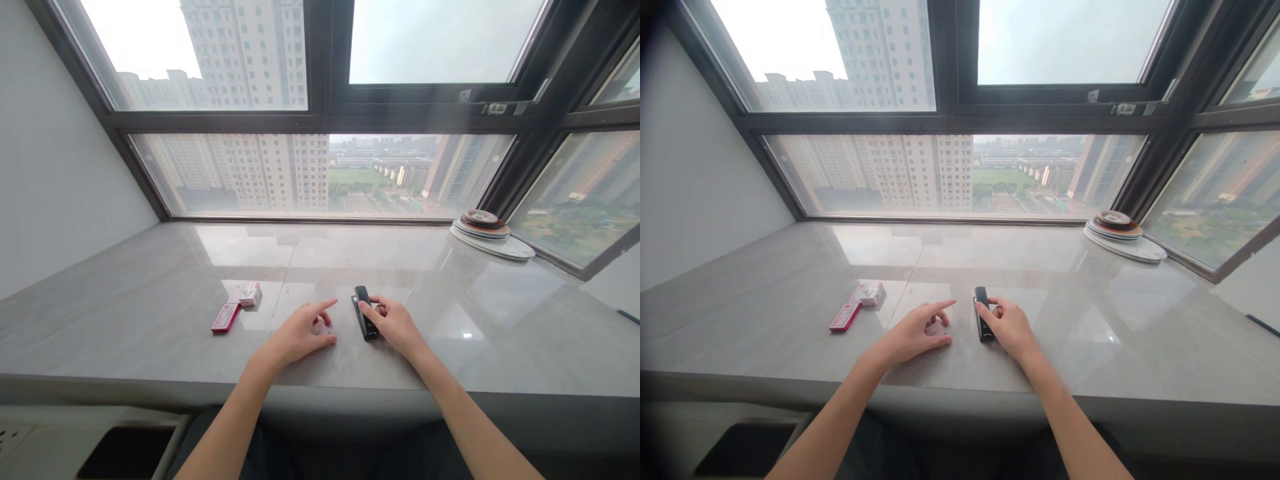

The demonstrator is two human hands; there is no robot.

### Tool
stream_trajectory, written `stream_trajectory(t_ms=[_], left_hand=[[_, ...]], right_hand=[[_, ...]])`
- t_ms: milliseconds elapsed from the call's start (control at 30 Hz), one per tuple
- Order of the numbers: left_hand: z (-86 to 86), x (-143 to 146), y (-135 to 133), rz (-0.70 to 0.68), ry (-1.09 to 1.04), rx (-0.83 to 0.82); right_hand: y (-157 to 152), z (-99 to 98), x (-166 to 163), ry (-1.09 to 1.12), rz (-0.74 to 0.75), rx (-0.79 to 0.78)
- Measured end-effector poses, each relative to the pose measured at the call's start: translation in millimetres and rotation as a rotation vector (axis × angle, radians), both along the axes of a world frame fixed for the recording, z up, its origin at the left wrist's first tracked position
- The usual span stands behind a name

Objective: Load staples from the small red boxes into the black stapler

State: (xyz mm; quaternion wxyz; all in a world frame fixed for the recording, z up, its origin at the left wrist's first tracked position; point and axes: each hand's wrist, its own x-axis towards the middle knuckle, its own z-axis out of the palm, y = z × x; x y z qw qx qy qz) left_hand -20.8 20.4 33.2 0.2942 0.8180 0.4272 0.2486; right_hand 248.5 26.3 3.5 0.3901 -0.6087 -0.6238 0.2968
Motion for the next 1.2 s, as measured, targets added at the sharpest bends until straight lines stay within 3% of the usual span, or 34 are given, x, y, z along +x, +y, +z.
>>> stream_trajectory(t_ms=[133, 300, 400, 567, 767, 967, 1133, 1200], left_hand=[[6.2, 0.8, -6.3, 0.042, -0.033, -0.052], [31.2, -42.5, -12.8, -0.113, 0.131, -0.234], [35.3, -53.3, -15.1, -0.112, 0.197, -0.261], [20.1, -19.5, -11.5, 0.046, 0.135, -0.136], [0.1, 20.6, -2.5, 0.019, 0.059, 0.071], [-11.0, 23.3, -2.9, 0.04, 0.038, 0.154], [-7.4, 25.6, -9.1, 0.036, 0.012, 0.133], [-4.3, 14.4, -13.5, 0.175, -0.004, 0.154]], right_hand=[[-15.0, 1.1, -10.7, 0.002, -0.055, 0.013], [-22.3, 3.9, -16.0, 0.004, -0.1, 0.043], [-22.2, 3.7, -16.3, 0.002, -0.105, 0.037], [-21.4, 4.4, -18.3, -0.029, -0.095, 0.035], [-22.8, 5.3, -26.7, -0.043, -0.038, 0.021], [-22.2, 1.9, -28.4, -0.061, -0.046, 0.043], [-22.6, 2.5, -28.6, -0.054, -0.064, 0.044], [-23.2, 3.2, -29.4, -0.047, -0.069, 0.039]])
